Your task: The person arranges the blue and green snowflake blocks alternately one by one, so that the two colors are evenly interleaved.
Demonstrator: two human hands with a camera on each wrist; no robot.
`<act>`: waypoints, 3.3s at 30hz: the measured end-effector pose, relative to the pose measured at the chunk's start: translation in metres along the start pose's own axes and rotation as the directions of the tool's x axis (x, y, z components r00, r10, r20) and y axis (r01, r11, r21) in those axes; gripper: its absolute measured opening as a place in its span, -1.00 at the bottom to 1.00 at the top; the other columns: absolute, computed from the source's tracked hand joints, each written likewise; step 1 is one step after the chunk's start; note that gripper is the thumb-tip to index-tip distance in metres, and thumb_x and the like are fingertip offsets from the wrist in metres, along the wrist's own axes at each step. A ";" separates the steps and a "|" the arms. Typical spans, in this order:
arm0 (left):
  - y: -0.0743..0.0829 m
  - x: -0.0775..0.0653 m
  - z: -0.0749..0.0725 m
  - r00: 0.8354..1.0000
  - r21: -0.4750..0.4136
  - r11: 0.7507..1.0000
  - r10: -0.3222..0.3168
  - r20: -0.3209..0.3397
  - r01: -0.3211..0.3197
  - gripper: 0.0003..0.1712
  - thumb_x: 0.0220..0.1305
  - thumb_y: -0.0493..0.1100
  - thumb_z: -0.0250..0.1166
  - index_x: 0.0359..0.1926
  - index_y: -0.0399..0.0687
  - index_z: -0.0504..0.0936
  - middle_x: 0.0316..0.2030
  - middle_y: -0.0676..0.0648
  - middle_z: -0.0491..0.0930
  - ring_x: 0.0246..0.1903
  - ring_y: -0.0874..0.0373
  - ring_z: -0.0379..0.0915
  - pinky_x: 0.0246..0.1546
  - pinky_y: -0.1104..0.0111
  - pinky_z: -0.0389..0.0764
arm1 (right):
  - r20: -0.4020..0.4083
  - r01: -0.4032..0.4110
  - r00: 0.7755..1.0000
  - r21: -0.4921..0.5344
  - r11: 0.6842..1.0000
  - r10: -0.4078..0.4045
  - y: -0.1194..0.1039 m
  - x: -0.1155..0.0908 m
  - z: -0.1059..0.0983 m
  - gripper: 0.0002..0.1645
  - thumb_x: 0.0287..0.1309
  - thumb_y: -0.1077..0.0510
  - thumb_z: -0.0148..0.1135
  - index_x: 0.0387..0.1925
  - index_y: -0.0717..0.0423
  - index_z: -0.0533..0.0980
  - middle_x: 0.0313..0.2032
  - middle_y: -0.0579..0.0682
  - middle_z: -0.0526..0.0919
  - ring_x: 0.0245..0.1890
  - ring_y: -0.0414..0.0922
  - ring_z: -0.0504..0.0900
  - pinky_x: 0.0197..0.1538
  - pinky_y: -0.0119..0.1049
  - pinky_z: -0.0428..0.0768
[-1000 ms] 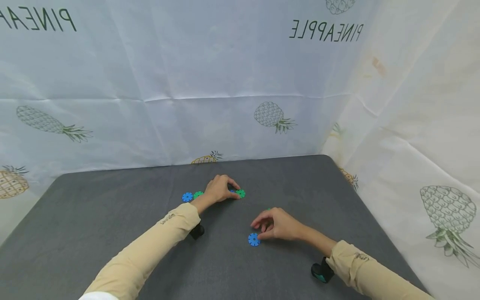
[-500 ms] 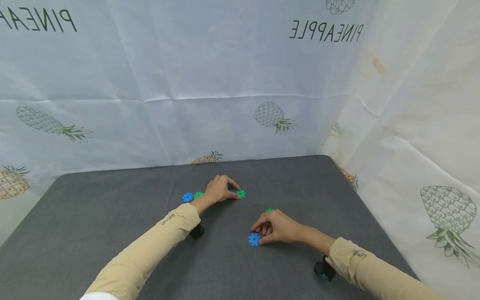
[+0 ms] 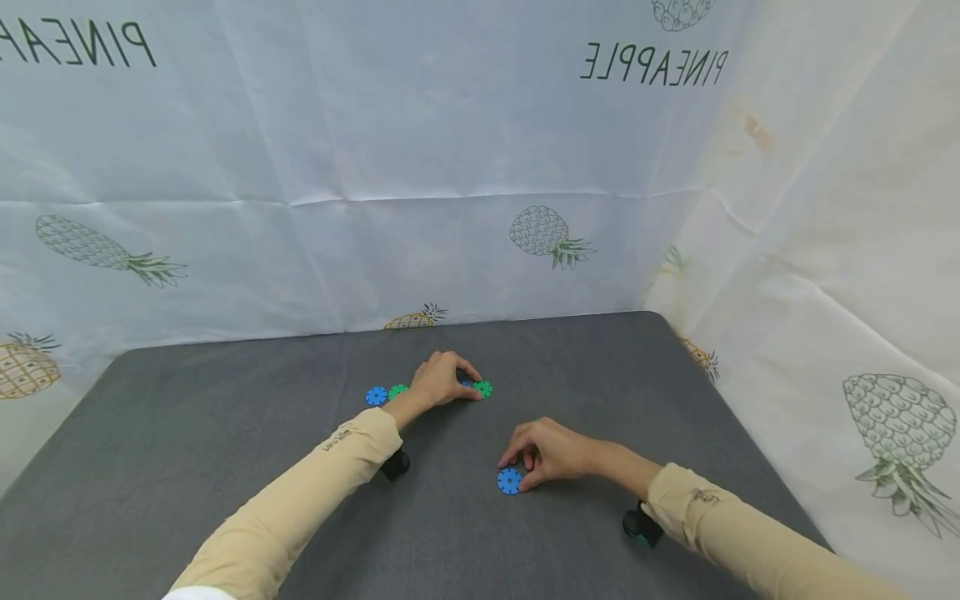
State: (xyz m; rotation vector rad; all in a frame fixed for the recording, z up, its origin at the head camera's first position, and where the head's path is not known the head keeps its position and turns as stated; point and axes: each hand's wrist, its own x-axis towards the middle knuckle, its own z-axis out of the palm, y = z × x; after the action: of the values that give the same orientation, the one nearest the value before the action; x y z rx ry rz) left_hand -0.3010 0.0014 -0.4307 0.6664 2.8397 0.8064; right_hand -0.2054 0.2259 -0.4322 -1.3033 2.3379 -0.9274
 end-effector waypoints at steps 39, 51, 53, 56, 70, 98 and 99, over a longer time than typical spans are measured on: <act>0.001 -0.002 0.000 1.000 0.012 1.000 0.002 -0.015 -0.002 -0.75 -0.02 0.02 0.53 -0.26 0.15 0.79 -0.10 0.01 0.63 -0.01 -0.02 0.48 0.04 0.00 0.44 | -0.123 -0.044 0.991 0.134 0.990 0.061 0.001 -0.007 -0.001 -0.72 0.08 0.12 0.42 -0.16 0.12 0.65 -0.33 -0.11 0.64 -0.40 -0.28 0.60 -0.34 -0.36 0.65; 0.001 0.001 0.003 1.000 0.032 0.999 -0.022 -0.014 0.023 -0.75 -0.02 0.05 0.52 -0.25 0.20 0.78 -0.07 0.05 0.64 0.01 0.04 0.49 -0.12 0.14 0.56 | -0.186 -0.137 0.968 0.184 0.973 0.171 0.006 -0.007 -0.013 -0.68 0.08 0.09 0.41 -0.12 0.12 0.64 -0.26 -0.07 0.66 -0.32 -0.23 0.63 -0.23 -0.30 0.67; 0.002 0.001 0.003 1.000 0.031 0.999 -0.027 -0.014 0.027 -0.75 -0.02 0.05 0.52 -0.25 0.20 0.78 -0.07 0.05 0.64 0.01 0.04 0.49 -0.15 0.14 0.57 | -0.205 -0.138 0.963 0.184 0.973 0.176 0.008 -0.007 -0.016 -0.69 0.08 0.12 0.41 -0.13 0.15 0.64 -0.26 -0.04 0.67 -0.33 -0.21 0.63 -0.23 -0.29 0.67; 0.002 0.001 0.004 0.999 0.029 0.999 -0.031 -0.013 0.031 -0.75 -0.02 0.05 0.52 -0.25 0.20 0.78 -0.08 0.05 0.64 -0.01 0.05 0.49 -0.17 0.16 0.58 | -0.231 -0.134 0.957 0.182 0.974 0.175 0.010 -0.006 -0.020 -0.69 0.07 0.16 0.41 -0.13 0.20 0.64 -0.25 0.01 0.67 -0.33 -0.19 0.64 -0.23 -0.28 0.67; 0.000 0.002 0.003 0.999 0.021 0.999 -0.033 -0.012 0.034 -0.76 -0.02 0.06 0.52 -0.26 0.22 0.79 -0.08 0.05 0.64 -0.02 0.06 0.49 -0.25 0.21 0.58 | -0.268 -0.220 0.926 0.189 0.957 0.265 0.025 -0.005 -0.031 -0.67 0.04 0.18 0.43 -0.13 0.23 0.64 -0.29 0.02 0.68 -0.35 -0.20 0.65 -0.25 -0.32 0.67; 0.002 -0.001 0.001 0.999 0.023 0.999 -0.034 -0.014 0.034 -0.76 -0.02 0.04 0.52 -0.26 0.19 0.79 -0.08 0.02 0.63 -0.02 0.04 0.49 -0.25 0.18 0.58 | -0.296 -0.289 0.900 0.149 0.946 0.321 0.054 0.013 -0.056 -0.67 0.05 0.21 0.42 -0.14 0.30 0.65 -0.35 0.05 0.72 -0.40 -0.17 0.67 -0.34 -0.37 0.60; 0.002 0.000 0.001 0.999 0.022 0.999 -0.033 -0.013 0.033 -0.76 -0.02 0.04 0.53 -0.26 0.19 0.79 -0.08 0.02 0.63 -0.03 0.04 0.49 -0.26 0.18 0.58 | -0.295 -0.289 0.900 0.147 0.946 0.321 0.055 0.014 -0.056 -0.67 0.05 0.21 0.42 -0.14 0.30 0.65 -0.35 0.05 0.72 -0.40 -0.16 0.67 -0.34 -0.37 0.60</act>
State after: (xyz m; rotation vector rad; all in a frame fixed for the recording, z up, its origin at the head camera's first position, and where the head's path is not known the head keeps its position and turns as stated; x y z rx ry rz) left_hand -0.2996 0.0032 -0.4306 0.6171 2.8674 0.7780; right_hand -0.2787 0.2565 -0.4265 -0.7586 2.5918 -1.1993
